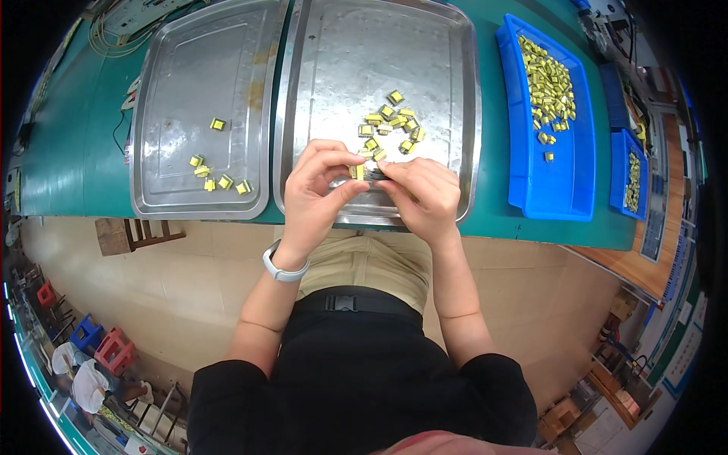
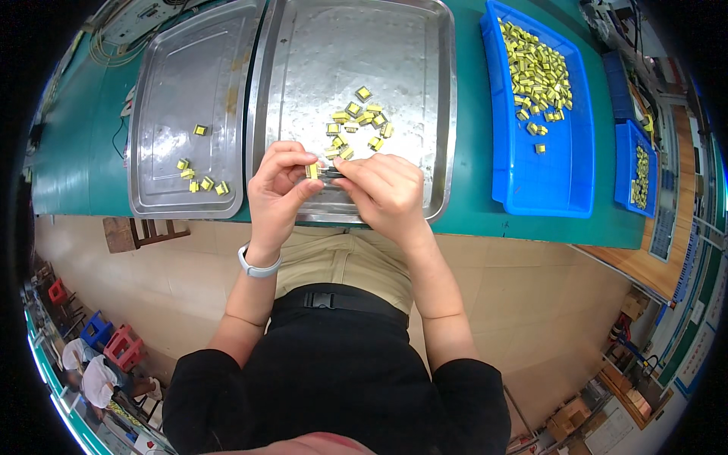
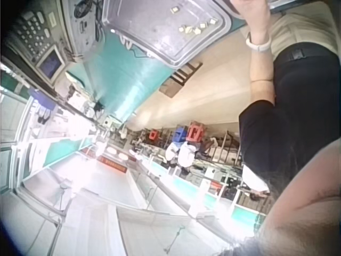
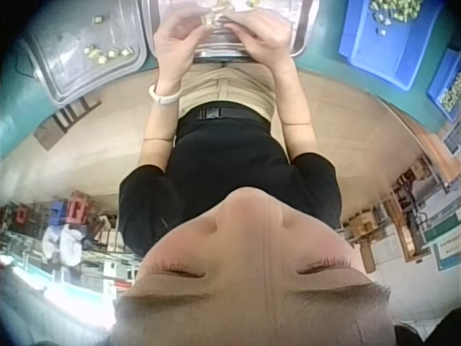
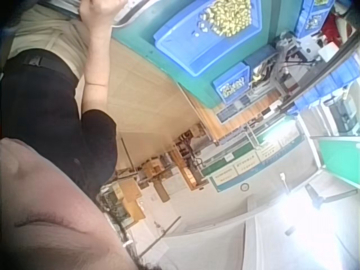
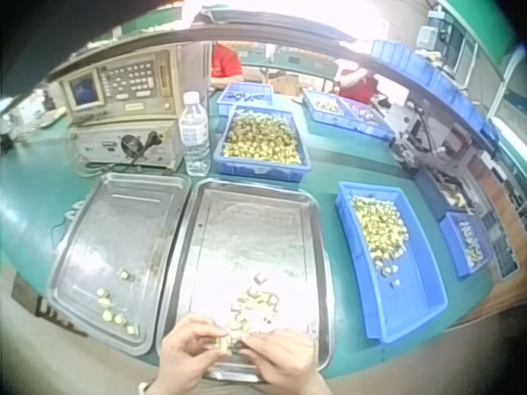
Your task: Assembling small electronic components by attaching black parts to yellow bases using tweezers at a factory workstation.
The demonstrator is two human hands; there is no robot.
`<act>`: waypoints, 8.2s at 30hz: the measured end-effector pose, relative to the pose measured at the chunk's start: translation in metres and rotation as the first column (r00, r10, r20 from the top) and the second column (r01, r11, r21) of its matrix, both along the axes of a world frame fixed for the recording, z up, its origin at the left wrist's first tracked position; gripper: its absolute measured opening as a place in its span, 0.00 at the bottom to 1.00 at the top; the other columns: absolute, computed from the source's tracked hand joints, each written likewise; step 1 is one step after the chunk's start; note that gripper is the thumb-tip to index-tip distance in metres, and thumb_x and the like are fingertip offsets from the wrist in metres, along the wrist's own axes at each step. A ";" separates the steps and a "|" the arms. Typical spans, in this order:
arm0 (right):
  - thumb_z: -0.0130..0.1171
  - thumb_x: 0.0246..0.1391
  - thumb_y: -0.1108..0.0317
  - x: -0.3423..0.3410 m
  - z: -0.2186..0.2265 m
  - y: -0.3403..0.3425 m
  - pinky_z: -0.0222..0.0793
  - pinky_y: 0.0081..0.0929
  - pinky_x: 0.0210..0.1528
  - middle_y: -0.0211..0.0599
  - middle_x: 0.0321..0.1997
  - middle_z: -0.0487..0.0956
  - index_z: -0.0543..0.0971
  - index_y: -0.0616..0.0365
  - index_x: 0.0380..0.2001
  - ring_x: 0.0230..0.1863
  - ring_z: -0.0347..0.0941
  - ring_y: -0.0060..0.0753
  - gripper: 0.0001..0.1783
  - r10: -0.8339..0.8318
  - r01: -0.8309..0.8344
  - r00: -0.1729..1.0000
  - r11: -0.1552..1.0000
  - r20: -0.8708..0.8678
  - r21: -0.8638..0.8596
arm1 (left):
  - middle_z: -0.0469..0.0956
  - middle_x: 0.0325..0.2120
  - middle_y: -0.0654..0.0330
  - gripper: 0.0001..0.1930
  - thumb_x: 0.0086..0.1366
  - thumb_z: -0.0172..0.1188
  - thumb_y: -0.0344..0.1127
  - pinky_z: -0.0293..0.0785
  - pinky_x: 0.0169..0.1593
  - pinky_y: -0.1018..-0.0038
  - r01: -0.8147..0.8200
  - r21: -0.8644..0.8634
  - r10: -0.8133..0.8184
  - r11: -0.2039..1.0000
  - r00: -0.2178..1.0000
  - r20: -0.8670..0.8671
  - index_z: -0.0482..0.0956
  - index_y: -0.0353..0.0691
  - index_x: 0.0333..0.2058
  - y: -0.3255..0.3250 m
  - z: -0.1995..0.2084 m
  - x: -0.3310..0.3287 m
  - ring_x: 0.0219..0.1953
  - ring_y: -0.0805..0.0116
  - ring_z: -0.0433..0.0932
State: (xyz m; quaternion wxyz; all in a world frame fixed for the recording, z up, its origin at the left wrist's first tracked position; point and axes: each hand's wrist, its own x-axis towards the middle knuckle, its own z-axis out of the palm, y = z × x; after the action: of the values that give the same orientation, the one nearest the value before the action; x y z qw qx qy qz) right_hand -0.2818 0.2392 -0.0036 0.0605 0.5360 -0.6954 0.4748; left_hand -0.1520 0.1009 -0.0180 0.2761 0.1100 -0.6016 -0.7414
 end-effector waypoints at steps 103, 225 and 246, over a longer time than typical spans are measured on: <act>0.73 0.42 0.72 -0.004 -0.004 0.000 0.69 0.30 0.27 0.34 0.24 0.82 0.85 0.58 0.35 0.22 0.75 0.35 0.13 -0.056 0.056 0.998 0.998 -0.035 0.020 | 0.76 0.36 0.67 0.15 0.56 0.73 0.24 0.68 0.30 0.87 -0.044 -0.050 0.056 0.998 0.961 0.270 0.81 0.34 0.42 0.001 0.013 -0.007 0.32 0.83 0.65; 0.73 0.40 0.76 -0.001 -0.001 -0.001 0.67 0.26 0.24 0.36 0.24 0.83 0.85 0.61 0.34 0.21 0.76 0.32 0.13 -0.050 0.052 0.997 0.998 -0.055 0.026 | 0.72 0.49 0.61 0.15 0.75 0.52 0.34 0.67 0.48 0.81 0.214 0.039 -0.217 0.976 0.962 0.163 0.80 0.35 0.54 -0.017 0.012 -0.001 0.46 0.76 0.70; 0.74 0.37 0.76 -0.001 -0.001 -0.001 0.68 0.27 0.26 0.37 0.26 0.83 0.85 0.62 0.35 0.22 0.76 0.33 0.17 -0.031 0.034 0.999 0.998 -0.045 0.056 | 0.73 0.32 0.68 0.16 0.80 0.43 0.44 0.63 0.37 0.84 0.124 0.250 -0.165 0.960 0.974 0.153 0.75 0.41 0.47 -0.012 0.002 -0.005 0.33 0.82 0.68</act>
State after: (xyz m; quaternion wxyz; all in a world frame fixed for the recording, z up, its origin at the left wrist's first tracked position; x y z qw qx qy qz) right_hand -0.2825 0.2386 -0.0046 0.0684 0.5365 -0.7156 0.4421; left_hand -0.1565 0.0892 -0.0156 0.1526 0.1619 -0.5362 -0.8142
